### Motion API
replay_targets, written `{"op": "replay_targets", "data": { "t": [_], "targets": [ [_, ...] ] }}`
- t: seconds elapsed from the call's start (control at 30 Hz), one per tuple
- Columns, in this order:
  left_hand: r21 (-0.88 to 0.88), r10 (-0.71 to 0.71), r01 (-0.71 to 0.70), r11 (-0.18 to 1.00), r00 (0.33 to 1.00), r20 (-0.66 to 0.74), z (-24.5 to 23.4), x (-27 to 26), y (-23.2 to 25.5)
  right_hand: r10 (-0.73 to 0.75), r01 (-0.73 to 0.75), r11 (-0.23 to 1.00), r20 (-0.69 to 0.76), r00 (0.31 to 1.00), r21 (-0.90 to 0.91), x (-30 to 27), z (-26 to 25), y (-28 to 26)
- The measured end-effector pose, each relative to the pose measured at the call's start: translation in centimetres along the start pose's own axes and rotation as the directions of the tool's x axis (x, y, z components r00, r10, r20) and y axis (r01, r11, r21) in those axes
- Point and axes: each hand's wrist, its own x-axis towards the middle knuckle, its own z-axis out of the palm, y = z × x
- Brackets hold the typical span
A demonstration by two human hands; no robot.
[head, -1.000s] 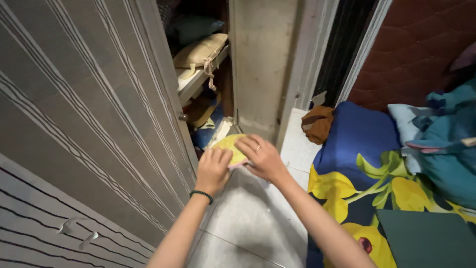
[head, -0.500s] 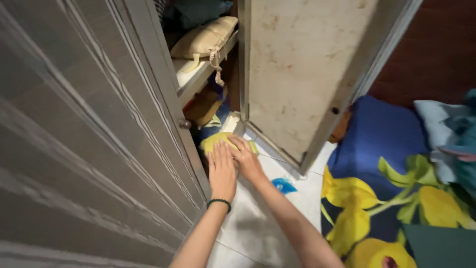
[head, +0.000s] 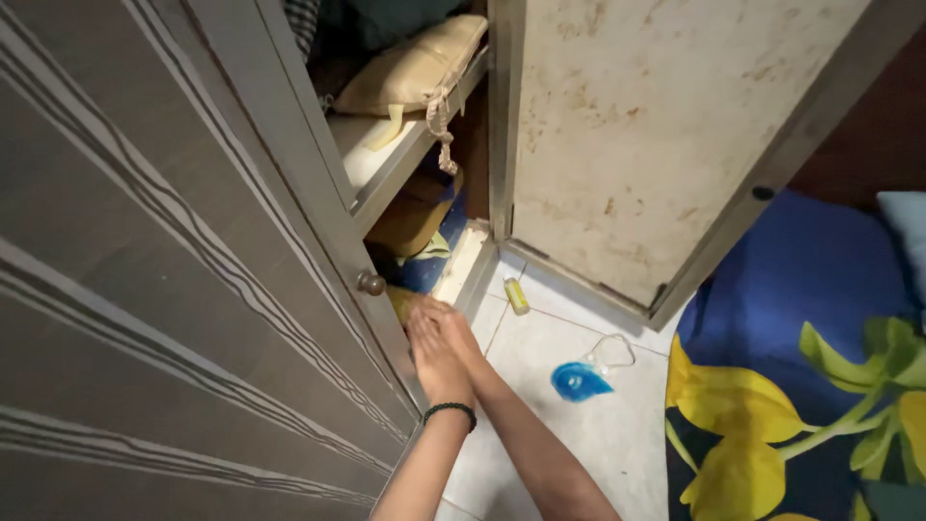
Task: The person folds a yellow cloth bag on a bed, then moves it to a closet before gathering and organizing several small items, including bottles and a small pouch, on a desk.
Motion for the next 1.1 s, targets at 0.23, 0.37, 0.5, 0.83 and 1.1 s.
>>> {"op": "replay_targets", "data": {
  "t": [0.23,0.37,0.5,0.83,1.1],
  "targets": [
    [0.273,-0.064,0.066,0.960,0.998,-0.018,-0.7,-0.2,-0.6,0.068,-0.068,0.998,0.056,0.996,-0.004,-0.4,3.7,1.5],
    [0.313,-0.082,0.082,0.946,0.997,-0.014,-0.4,0.0,-0.3,-0.006,-0.005,0.997,0.128,0.992,0.081,-1.6,2.9,2.3],
    [-0.095,0.233,-0.215,0.972,0.931,0.281,1.8,0.9,1.4,-0.022,0.067,0.966,0.180,0.983,-0.249,-2.7,-0.8,4.3],
    [0.014,0.141,-0.150,0.989,0.951,0.274,1.0,-1.5,2.6,0.108,-0.161,0.883,-0.143,0.984,-0.441,-6.4,-12.4,4.5],
    [-0.313,0.224,-0.262,0.913,0.962,-0.154,4.1,-0.9,5.2,0.019,-0.581,0.714,-0.819,0.573,-0.391,-6.6,-21.8,8.6]
  ]
}}
